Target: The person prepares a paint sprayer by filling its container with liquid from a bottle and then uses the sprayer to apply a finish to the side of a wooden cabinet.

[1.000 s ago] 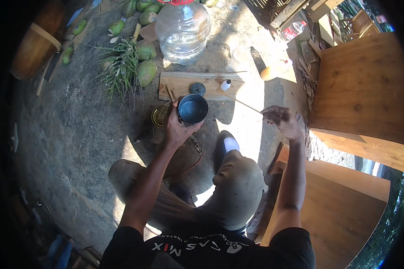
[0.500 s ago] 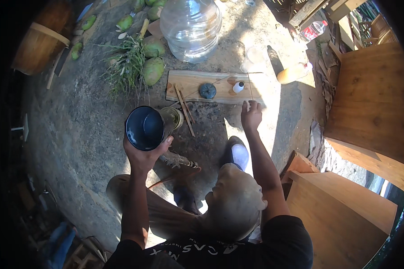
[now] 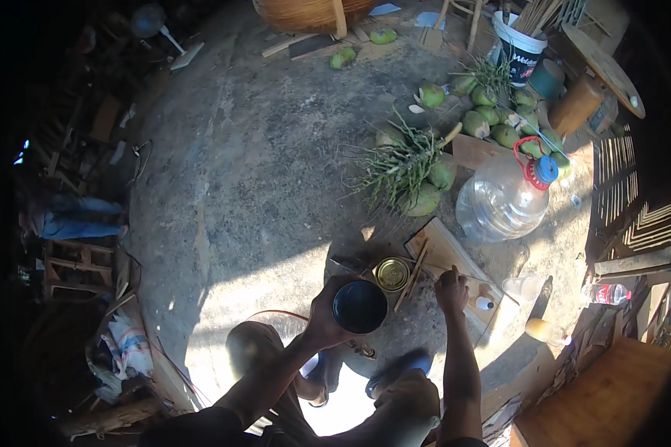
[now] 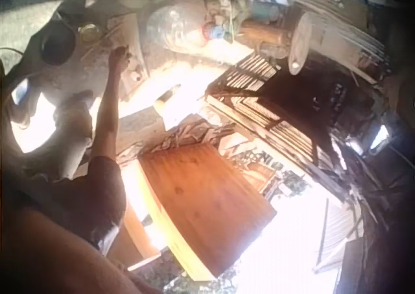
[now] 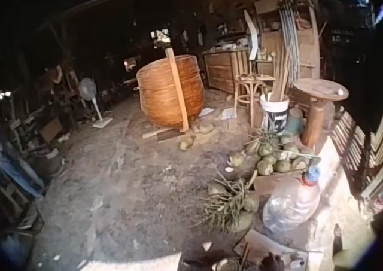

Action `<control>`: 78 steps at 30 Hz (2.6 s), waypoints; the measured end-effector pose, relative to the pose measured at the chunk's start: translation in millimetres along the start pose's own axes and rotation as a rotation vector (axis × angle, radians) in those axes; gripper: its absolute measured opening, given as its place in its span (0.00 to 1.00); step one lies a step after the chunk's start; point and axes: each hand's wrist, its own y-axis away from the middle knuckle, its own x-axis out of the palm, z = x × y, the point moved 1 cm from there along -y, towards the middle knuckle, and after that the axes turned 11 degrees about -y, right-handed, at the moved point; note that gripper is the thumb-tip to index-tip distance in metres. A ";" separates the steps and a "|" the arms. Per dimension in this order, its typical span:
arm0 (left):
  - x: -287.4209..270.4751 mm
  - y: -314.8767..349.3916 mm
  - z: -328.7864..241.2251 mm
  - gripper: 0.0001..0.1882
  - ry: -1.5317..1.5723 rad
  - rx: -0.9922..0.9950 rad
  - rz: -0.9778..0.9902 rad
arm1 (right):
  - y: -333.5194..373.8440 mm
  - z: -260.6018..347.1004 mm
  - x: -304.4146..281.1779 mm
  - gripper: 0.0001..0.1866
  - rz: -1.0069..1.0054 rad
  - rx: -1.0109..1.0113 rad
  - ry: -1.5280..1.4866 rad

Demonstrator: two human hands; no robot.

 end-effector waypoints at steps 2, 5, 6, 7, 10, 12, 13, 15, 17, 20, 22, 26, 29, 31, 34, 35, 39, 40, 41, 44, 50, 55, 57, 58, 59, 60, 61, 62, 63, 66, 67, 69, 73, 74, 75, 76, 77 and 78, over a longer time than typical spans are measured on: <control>-22.4 6.8 -14.6 0.48 0.005 0.008 -0.038 | 27.5 62.5 -52.2 0.33 0.045 -0.026 -0.268; -55.8 14.8 -51.3 0.49 -0.015 -0.007 -0.069 | 90.1 191.3 -152.5 0.33 0.171 -0.212 -0.558; -69.2 16.8 -67.4 0.49 -0.018 -0.012 -0.088 | 109.3 239.8 -187.9 0.34 0.188 -0.371 -0.546; -80.9 19.2 -86.2 0.49 -0.014 -0.024 -0.113 | 128.1 286.2 -221.5 0.36 0.247 -0.471 -0.579; -128.5 34.9 -153.1 0.48 -0.071 -0.017 -0.167 | 183.2 416.4 -300.5 0.39 0.347 -0.849 -0.406; -166.8 49.5 -198.2 0.47 0.038 -0.179 -0.171 | 215.5 489.9 -334.5 0.40 0.474 -0.974 -0.308; -188.7 55.8 -219.3 0.47 0.003 -0.148 -0.211 | 232.7 521.5 -348.6 0.41 0.527 -1.020 -0.265; -234.6 72.5 -257.8 0.48 -0.055 -0.094 -0.303 | 265.5 576.7 -366.3 0.44 0.618 -1.103 -0.184; -278.6 91.7 -291.5 0.46 -0.090 -0.148 -0.361 | 297.2 621.6 -384.0 0.43 0.730 -1.162 -0.101; -342.4 127.6 -328.9 0.47 -0.101 -0.216 -0.446 | 341.9 685.3 -391.8 0.42 0.717 -1.367 -0.032; -380.2 153.1 -344.9 0.49 -0.036 -0.226 -0.500 | 370.7 723.2 -394.9 0.39 0.761 -1.393 -0.040; -446.8 201.3 -362.5 0.47 -0.199 -0.162 -0.617 | 434.4 802.3 -384.5 0.35 0.809 -1.451 -0.022; -482.1 238.2 -369.3 0.46 -0.241 -0.174 -0.760 | 473.8 851.8 -366.9 0.35 0.923 -1.544 0.116; -501.5 265.4 -371.6 0.47 -0.070 -0.313 -0.866 | 496.7 880.2 -359.7 0.35 1.058 -1.550 0.204; -526.1 304.4 -372.6 0.52 -0.232 -0.331 -1.036 | 530.5 914.0 -339.0 0.35 1.208 -1.618 0.308; -531.7 315.5 -371.5 0.52 -0.252 -0.387 -1.063 | 540.7 924.4 -331.0 0.35 1.268 -1.671 0.293; -547.3 345.3 -368.0 0.53 -0.266 -0.484 -1.226 | 573.4 973.7 -299.0 0.34 1.476 -1.857 0.473; -550.1 349.5 -366.9 0.53 -0.273 -0.502 -1.260 | 580.3 985.5 -290.2 0.34 1.520 -1.941 0.508; -552.7 351.7 -365.6 0.53 -0.278 -0.521 -1.293 | 586.1 996.7 -279.6 0.35 1.557 -2.022 0.557; -559.7 349.8 -357.9 0.53 -0.384 -0.591 -1.427 | 594.6 1025.4 -241.0 0.32 1.732 -2.173 0.491; -577.9 323.9 -336.4 0.44 -0.408 -0.786 -1.763 | 619.2 1053.7 -172.9 0.25 2.081 -2.274 0.018; -580.6 297.8 -349.0 0.44 -0.549 -0.819 -2.042 | 641.2 1066.5 -166.1 0.22 2.327 -2.529 -0.150; -576.0 290.2 -359.8 0.45 -0.529 -0.900 -2.118 | 646.4 1059.1 -166.8 0.22 2.315 -2.536 -0.175; -569.9 291.7 -366.6 0.45 -0.483 -0.966 -2.125 | 648.8 1049.6 -167.7 0.23 2.291 -2.531 -0.179; -562.1 293.1 -374.3 0.46 -0.443 -1.028 -2.138 | 651.2 1041.0 -168.9 0.23 2.270 -2.523 -0.180; -555.9 294.7 -381.6 0.48 -0.462 -1.027 -2.176 | 654.4 1035.1 -168.8 0.27 2.278 -2.562 -0.123; -548.3 297.9 -388.9 0.48 -0.439 -1.067 -2.196 | 662.3 1030.6 -166.6 0.31 2.407 -2.513 -0.091; -539.3 299.6 -396.5 0.48 -0.419 -1.106 -2.227 | 672.3 1025.3 -162.4 0.36 2.537 -2.456 -0.052; -530.8 301.1 -403.5 0.48 -0.400 -1.151 -2.256 | 679.8 1021.1 -156.6 0.40 2.632 -2.434 0.018; -509.6 315.0 -424.6 0.48 -0.517 -1.240 -2.420 | 702.9 989.1 -130.1 0.65 3.099 -1.293 0.187; -501.3 320.6 -432.6 0.48 -0.578 -1.291 -2.474 | 706.0 974.7 -120.4 0.67 3.138 -1.057 0.159; -489.7 335.2 -445.5 0.49 -0.565 -1.306 -2.613 | 688.7 939.9 -107.0 0.73 3.162 -1.043 0.619; -471.6 380.2 -469.7 0.50 -0.662 -1.277 -2.765 | 660.5 868.3 -110.1 0.58 3.081 -1.454 1.213; -469.8 394.3 -473.6 0.52 -0.684 -1.369 -2.738 | 664.8 847.3 -114.2 0.50 3.047 -1.366 1.108; -469.9 408.2 -476.4 0.53 -0.763 -1.457 -2.702 | 672.2 829.6 -118.1 0.42 2.996 -1.285 1.001; -470.6 421.4 -477.8 0.53 -0.775 -1.400 -2.718 | 683.2 815.9 -121.8 0.29 2.981 -1.089 0.795; -473.1 434.5 -477.9 0.54 -0.806 -1.341 -2.726 | 699.2 811.2 -122.5 0.23 2.955 -1.108 0.709; -476.6 447.9 -477.7 0.54 -0.840 -1.272 -2.735 | 715.8 806.5 -123.3 0.22 2.918 -1.146 0.612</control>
